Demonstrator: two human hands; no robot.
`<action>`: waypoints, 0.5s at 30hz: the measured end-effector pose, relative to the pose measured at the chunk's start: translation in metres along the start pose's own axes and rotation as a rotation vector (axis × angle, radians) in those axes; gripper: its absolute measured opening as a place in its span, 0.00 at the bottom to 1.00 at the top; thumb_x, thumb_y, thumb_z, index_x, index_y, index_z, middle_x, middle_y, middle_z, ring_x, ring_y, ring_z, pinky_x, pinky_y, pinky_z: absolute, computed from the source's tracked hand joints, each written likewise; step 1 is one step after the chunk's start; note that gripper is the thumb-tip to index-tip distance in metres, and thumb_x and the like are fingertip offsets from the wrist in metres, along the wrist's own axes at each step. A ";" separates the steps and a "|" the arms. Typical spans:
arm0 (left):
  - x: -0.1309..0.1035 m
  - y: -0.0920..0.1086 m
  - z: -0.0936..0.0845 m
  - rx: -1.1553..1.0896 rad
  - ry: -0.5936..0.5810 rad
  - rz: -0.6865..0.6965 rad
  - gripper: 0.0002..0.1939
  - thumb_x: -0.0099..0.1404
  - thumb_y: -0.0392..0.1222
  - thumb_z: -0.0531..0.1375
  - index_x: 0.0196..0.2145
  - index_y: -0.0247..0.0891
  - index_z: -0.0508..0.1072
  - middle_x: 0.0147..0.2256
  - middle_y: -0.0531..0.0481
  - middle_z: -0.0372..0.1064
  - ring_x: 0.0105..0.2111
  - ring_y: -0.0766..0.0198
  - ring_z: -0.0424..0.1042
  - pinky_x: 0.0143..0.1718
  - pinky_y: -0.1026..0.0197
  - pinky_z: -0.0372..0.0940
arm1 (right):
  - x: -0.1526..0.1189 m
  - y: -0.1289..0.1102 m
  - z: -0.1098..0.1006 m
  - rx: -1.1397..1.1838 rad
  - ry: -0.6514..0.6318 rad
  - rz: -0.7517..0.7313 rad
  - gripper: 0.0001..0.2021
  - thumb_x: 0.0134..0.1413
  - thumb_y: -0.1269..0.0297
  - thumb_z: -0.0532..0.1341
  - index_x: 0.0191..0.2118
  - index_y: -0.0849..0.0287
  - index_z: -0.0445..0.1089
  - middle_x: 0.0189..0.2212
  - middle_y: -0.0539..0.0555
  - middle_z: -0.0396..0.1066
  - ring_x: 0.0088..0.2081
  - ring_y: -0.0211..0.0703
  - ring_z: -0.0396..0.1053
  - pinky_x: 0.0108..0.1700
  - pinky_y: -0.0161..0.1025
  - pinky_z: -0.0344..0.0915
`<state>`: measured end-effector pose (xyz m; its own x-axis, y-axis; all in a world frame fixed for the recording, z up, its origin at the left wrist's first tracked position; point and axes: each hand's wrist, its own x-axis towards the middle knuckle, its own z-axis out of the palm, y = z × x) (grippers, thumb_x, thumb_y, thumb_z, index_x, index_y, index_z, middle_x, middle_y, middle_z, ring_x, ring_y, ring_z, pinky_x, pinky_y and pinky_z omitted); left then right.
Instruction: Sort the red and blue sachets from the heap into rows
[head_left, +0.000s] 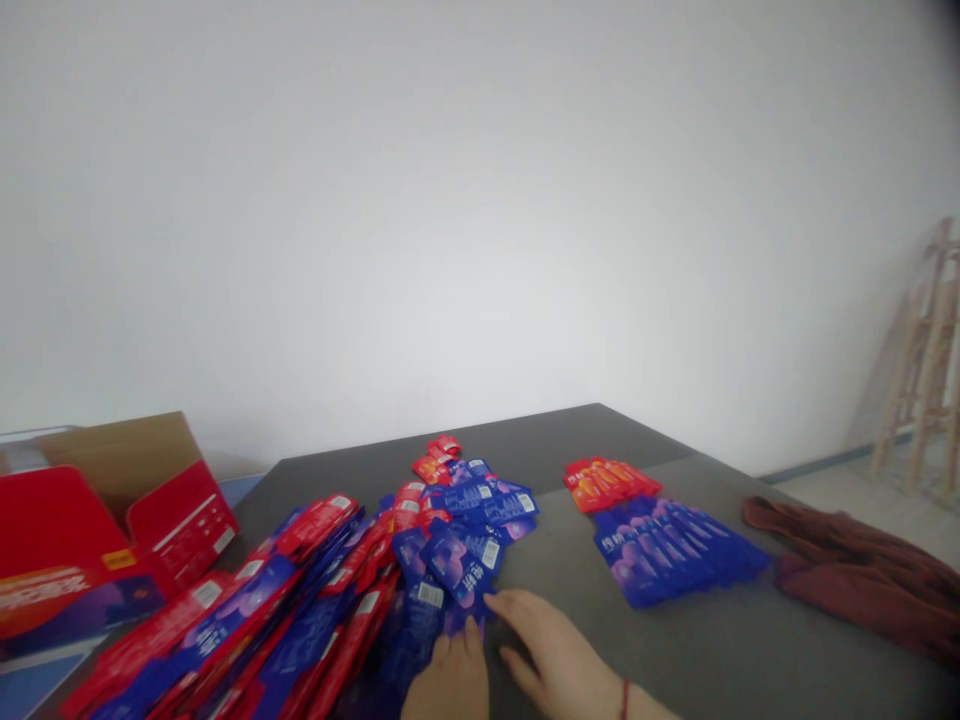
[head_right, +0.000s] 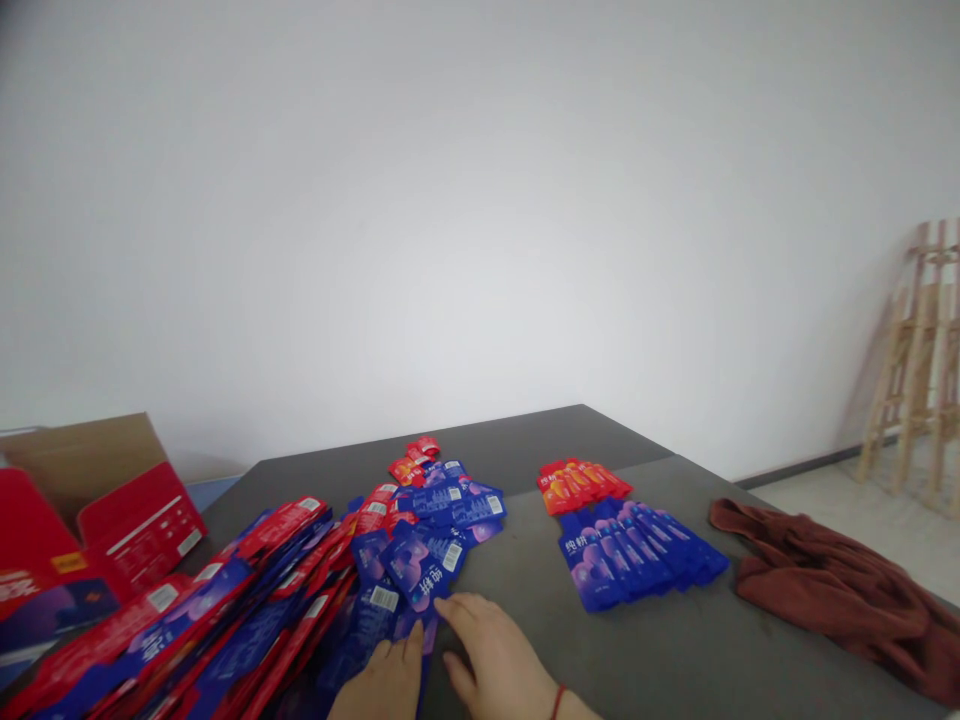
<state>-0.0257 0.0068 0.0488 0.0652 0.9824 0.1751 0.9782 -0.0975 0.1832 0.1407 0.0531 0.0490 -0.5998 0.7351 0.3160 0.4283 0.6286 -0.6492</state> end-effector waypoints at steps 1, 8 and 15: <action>0.002 0.000 -0.008 -0.023 -0.042 0.000 0.29 0.58 0.27 0.47 0.57 0.35 0.66 0.41 0.37 0.75 0.42 0.54 0.73 0.37 0.60 0.67 | -0.001 0.000 0.001 0.105 0.035 0.044 0.28 0.49 0.69 0.57 0.59 0.57 0.60 0.55 0.59 0.65 0.55 0.48 0.62 0.59 0.47 0.55; 0.029 0.016 -0.030 -0.718 0.042 -0.086 0.31 0.56 0.30 0.47 0.57 0.35 0.63 0.57 0.45 0.64 0.59 0.61 0.60 0.61 0.56 0.52 | -0.007 -0.002 0.014 1.122 -0.230 0.407 0.30 0.42 0.44 0.64 0.48 0.61 0.66 0.31 0.53 0.72 0.30 0.39 0.71 0.32 0.35 0.65; 0.047 0.023 0.008 -1.294 0.050 -0.280 0.20 0.53 0.48 0.61 0.42 0.35 0.73 0.36 0.47 0.76 0.36 0.58 0.74 0.37 0.59 0.68 | -0.019 0.013 -0.003 0.865 -0.311 0.440 0.10 0.38 0.66 0.64 0.31 0.61 0.71 0.22 0.46 0.70 0.20 0.29 0.62 0.24 0.27 0.58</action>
<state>0.0014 0.0521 0.0540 -0.1416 0.9899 0.0108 0.0625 -0.0019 0.9980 0.1601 0.0476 0.0370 -0.7087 0.6807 -0.1854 0.0922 -0.1712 -0.9809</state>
